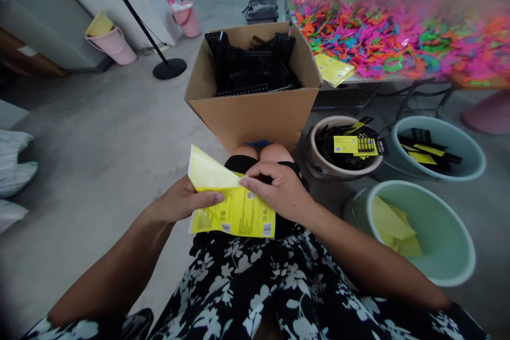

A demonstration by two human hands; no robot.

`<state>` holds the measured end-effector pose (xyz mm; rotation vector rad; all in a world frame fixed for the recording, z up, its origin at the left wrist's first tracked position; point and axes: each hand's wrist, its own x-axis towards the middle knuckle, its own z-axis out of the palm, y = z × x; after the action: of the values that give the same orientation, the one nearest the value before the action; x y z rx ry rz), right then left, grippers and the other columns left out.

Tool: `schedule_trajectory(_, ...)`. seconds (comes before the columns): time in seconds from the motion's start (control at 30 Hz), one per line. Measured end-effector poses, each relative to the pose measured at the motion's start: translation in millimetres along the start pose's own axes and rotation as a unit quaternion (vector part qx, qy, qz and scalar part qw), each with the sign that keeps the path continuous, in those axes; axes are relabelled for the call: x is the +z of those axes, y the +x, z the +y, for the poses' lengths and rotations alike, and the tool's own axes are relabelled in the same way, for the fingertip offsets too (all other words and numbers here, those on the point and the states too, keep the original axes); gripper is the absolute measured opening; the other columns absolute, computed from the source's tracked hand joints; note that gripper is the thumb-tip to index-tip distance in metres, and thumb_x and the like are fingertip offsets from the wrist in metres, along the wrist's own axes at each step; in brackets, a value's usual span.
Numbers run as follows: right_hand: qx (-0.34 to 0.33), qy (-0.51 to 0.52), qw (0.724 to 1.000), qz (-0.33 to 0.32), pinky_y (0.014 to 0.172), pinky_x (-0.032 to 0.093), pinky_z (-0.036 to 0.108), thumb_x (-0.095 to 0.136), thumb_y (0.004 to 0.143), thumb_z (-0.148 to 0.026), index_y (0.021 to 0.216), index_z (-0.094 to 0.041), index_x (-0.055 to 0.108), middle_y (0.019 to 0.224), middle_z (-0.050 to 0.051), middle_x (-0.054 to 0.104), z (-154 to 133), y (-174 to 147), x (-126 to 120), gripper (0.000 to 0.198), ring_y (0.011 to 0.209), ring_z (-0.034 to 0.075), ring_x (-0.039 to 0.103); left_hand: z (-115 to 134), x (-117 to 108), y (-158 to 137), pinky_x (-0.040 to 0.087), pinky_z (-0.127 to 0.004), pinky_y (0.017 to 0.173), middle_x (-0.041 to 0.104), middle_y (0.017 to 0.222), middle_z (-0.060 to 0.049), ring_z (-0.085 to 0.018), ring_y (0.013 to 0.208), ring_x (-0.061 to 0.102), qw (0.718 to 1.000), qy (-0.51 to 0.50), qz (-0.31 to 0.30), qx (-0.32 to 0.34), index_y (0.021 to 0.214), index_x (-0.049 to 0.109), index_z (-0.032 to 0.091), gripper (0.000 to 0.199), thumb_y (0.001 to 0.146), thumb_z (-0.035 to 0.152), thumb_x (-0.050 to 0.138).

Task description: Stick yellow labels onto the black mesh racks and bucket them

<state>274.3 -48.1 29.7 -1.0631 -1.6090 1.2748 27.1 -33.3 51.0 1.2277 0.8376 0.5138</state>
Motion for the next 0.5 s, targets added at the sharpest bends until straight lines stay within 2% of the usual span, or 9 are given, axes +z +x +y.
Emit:
schedule_trajectory(0.1,0.061,0.060,0.996,0.017,0.062,0.051,0.027,0.075,0.090,-0.048,0.089,-0.023,0.079,0.085,0.002,0.076,7,4,-3,0.026,0.072,0.016,0.066,2,0,1,0.064,-0.032,0.069,0.082,0.104,-0.010,-0.028,0.093,0.079,1.000,0.004,-0.008,0.002,0.110,0.077,0.020,0.030,0.083,0.033,0.081)
schedule_trajectory(0.17,0.081,0.085,0.991,0.067,0.062,0.051,0.027,0.080,0.086,-0.049,0.086,-0.023,0.079,0.081,0.000,0.074,13,9,-9,0.026,0.070,0.014,0.063,1,-4,1,0.064,-0.032,0.070,0.082,0.101,-0.009,-0.028,0.093,0.078,1.000,0.009,-0.007,0.004,0.113,0.077,0.020,0.032,0.084,0.033,0.081)
schedule_trajectory(0.23,0.094,0.127,0.979,0.125,0.058,0.048,0.025,0.084,0.082,-0.048,0.083,-0.023,0.077,0.075,-0.002,0.069,17,14,-19,0.026,0.064,0.012,0.057,-1,-12,0,0.065,-0.034,0.072,0.082,0.103,-0.009,-0.028,0.092,0.078,1.000,0.017,0.020,0.010,0.116,0.075,0.020,0.037,0.082,0.033,0.082)
schedule_trajectory(0.3,0.114,0.179,0.964,0.163,0.049,0.040,0.024,0.087,0.079,-0.049,0.079,-0.022,0.071,0.066,-0.004,0.059,19,18,-33,0.031,0.055,0.009,0.046,-4,-27,-3,0.064,-0.034,0.075,0.081,0.109,-0.010,-0.027,0.092,0.077,0.996,0.036,0.077,0.012,0.120,0.073,0.020,0.044,0.079,0.032,0.084)
schedule_trajectory(0.4,0.135,0.208,0.951,0.182,0.041,0.027,0.024,0.085,0.080,-0.051,0.072,-0.024,0.058,0.055,-0.009,0.038,16,19,-59,0.040,0.046,0.008,0.030,-6,-61,-15,0.062,-0.033,0.077,0.080,0.112,-0.006,-0.026,0.092,0.075,0.979,0.071,0.193,0.003,0.120,0.071,0.020,0.050,0.073,0.027,0.084)
schedule_trajectory(0.5,0.101,0.129,0.961,0.221,0.038,0.024,0.027,0.081,0.086,-0.053,0.066,-0.025,0.051,0.051,-0.009,0.032,12,12,-82,0.045,0.042,0.008,0.029,-1,-102,-37,0.061,-0.035,0.081,0.080,0.097,0.001,-0.023,0.088,0.073,0.939,0.073,0.336,0.031,0.102,0.073,0.020,0.039,0.063,0.020,0.081)
